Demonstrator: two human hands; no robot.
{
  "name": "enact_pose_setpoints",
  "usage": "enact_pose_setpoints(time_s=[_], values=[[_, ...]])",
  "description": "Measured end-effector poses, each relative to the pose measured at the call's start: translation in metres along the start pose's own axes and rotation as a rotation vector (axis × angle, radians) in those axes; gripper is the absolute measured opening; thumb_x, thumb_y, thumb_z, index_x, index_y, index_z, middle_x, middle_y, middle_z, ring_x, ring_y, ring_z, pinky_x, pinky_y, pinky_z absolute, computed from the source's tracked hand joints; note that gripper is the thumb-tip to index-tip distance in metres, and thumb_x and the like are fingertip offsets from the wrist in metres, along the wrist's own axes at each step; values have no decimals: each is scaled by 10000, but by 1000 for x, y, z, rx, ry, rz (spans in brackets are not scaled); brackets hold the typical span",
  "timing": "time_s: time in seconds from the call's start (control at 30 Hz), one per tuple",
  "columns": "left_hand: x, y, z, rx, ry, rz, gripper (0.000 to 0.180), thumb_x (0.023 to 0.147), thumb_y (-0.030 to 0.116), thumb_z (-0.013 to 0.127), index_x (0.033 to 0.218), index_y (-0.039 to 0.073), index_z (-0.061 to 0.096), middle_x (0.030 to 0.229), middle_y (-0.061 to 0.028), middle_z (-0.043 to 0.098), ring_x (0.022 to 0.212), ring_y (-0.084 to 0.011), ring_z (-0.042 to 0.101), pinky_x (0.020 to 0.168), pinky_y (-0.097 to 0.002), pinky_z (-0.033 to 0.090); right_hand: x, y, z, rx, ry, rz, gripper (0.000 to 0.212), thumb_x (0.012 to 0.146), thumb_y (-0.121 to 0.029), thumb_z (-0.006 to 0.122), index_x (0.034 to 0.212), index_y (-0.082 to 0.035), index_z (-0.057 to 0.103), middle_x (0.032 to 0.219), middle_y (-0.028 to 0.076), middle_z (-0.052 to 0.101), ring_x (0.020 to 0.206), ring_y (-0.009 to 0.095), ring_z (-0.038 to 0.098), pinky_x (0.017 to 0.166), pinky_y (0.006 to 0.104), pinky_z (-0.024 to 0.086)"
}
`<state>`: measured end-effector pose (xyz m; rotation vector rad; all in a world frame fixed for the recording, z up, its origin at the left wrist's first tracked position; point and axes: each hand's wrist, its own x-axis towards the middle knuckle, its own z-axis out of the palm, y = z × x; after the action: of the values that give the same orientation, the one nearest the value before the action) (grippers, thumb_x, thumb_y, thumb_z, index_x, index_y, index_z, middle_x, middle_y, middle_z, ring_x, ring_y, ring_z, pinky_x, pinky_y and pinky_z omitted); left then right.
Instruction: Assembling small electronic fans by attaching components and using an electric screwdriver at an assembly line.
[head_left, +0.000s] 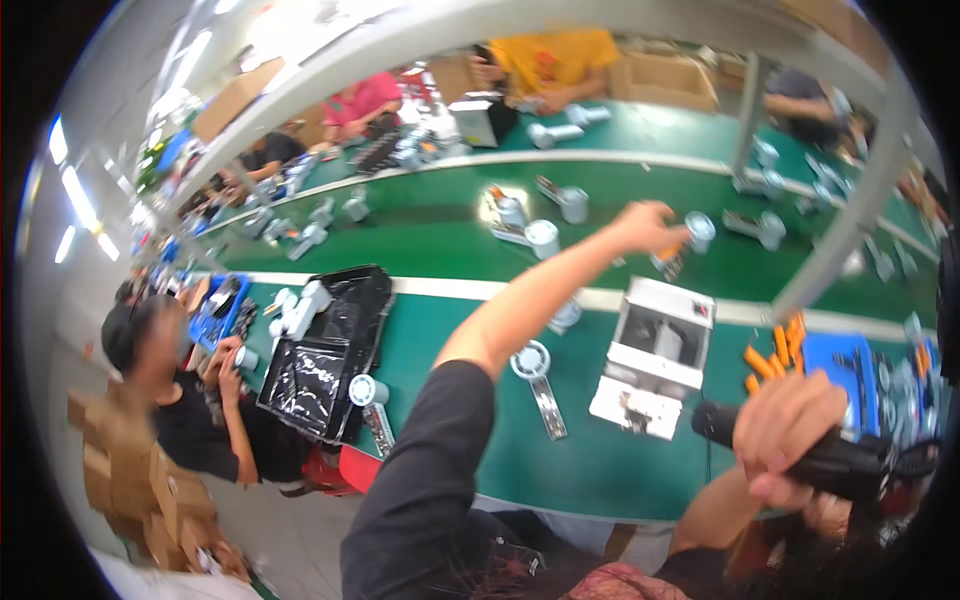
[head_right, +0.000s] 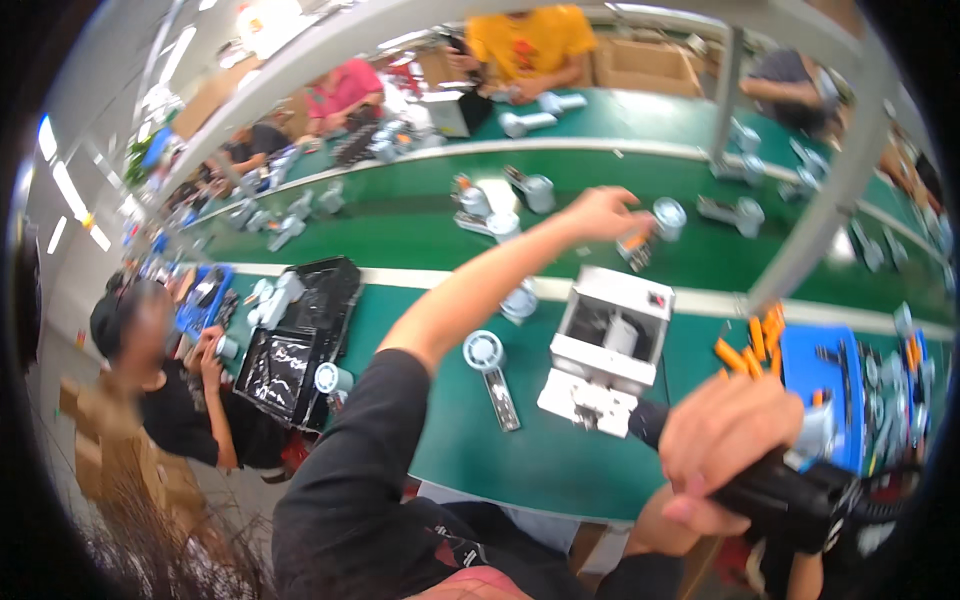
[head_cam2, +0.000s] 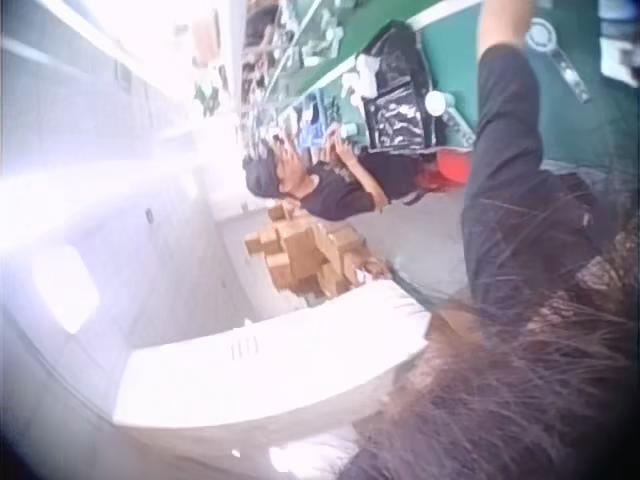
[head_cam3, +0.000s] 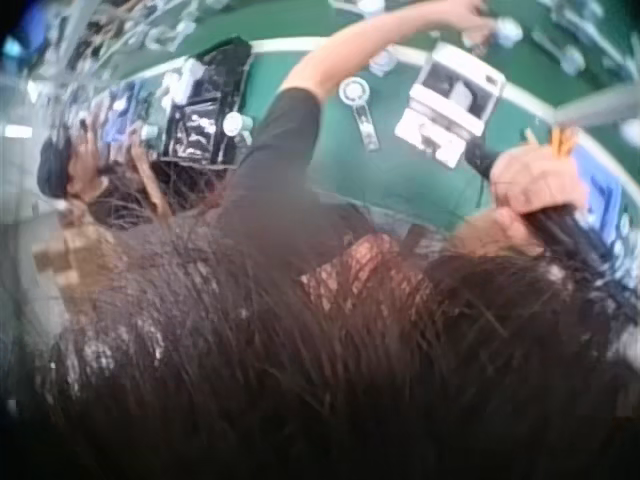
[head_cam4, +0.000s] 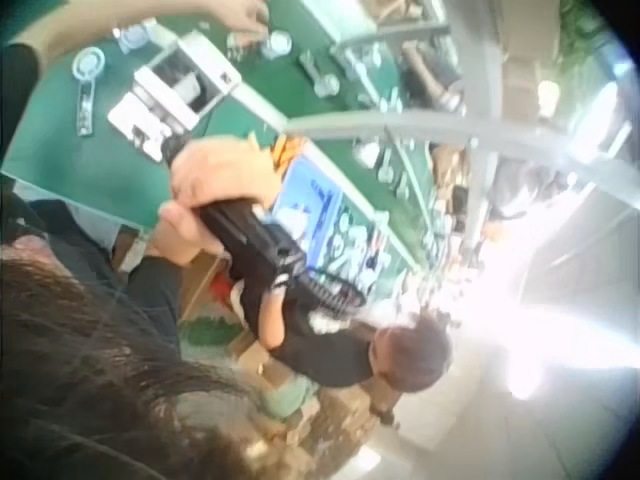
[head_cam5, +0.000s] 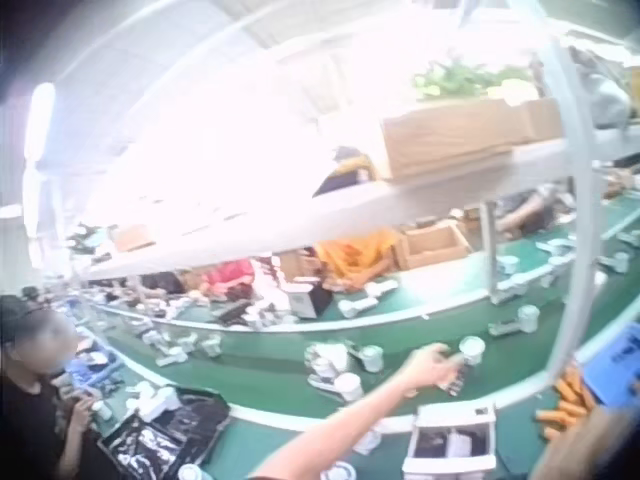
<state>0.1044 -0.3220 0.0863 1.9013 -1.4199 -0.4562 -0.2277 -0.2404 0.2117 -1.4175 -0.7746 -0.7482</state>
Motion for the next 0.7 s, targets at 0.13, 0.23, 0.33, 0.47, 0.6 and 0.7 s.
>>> enact_pose_setpoints(time_s=[0.13, 0.23, 0.33, 0.47, 0.6, 0.7], values=[[40, 7, 66, 388, -244, 57, 991, 670, 782, 708, 1105, -108, 672, 1082, -280, 704, 1029, -415, 690, 943, -433, 548, 0, -14, 4, -75, 59, 148, 263, 684, 78, 825, 795, -34, 615, 594, 48, 618, 470, 186, 616, 497, 300, 547], [42, 19, 96, 461, -117, 42, 537, 715, 404, 797, 980, -54, 704, 1054, -224, 704, 1044, -369, 691, 881, -422, 578, 0, -10, -3, -62, -50, 143, 304, 669, 103, 810, 797, -43, 575, 591, 55, 623, 471, 163, 619, 498, 285, 550], [51, 10, 86, 536, -165, 49, 280, 723, 194, 742, 912, -11, 730, 1008, -214, 713, 1001, -369, 702, 841, -420, 587, 10, -4, -1, -69, -24, 172, 309, 668, 96, 807, 800, -45, 566, 600, 57, 616, 470, 174, 613, 493, 304, 543], [55, -6, 71, 369, -135, -52, 275, 700, 168, 717, 935, 29, 745, 1020, -233, 712, 982, -365, 713, 841, -427, 592, 15, 7, 4, -86, -54, 177, 317, 666, 80, 808, 806, -47, 553, 613, 55, 608, 465, 183, 603, 485, 320, 534], [52, -11, 45, 303, -50, -123, 321, 673, 206, 724, 897, -23, 752, 965, -253, 731, 905, -330, 745, 809, -391, 618, 22, 18, 18, -93, -55, 135, 328, 682, 61, 794, 842, -54, 532, 605, 40, 573, 443, 180, 568, 468, 325, 522], [27, 0, 8, 93, -66, -234, 383, 706, 281, 724, 942, -19, 754, 976, -248, 733, 891, -353, 736, 822, -398, 602, 18, 19, 21, -96, -60, 133, 321, 678, 69, 782, 841, -49, 533, 602, 39, 564, 438, 176, 560, 456, 320, 514]])
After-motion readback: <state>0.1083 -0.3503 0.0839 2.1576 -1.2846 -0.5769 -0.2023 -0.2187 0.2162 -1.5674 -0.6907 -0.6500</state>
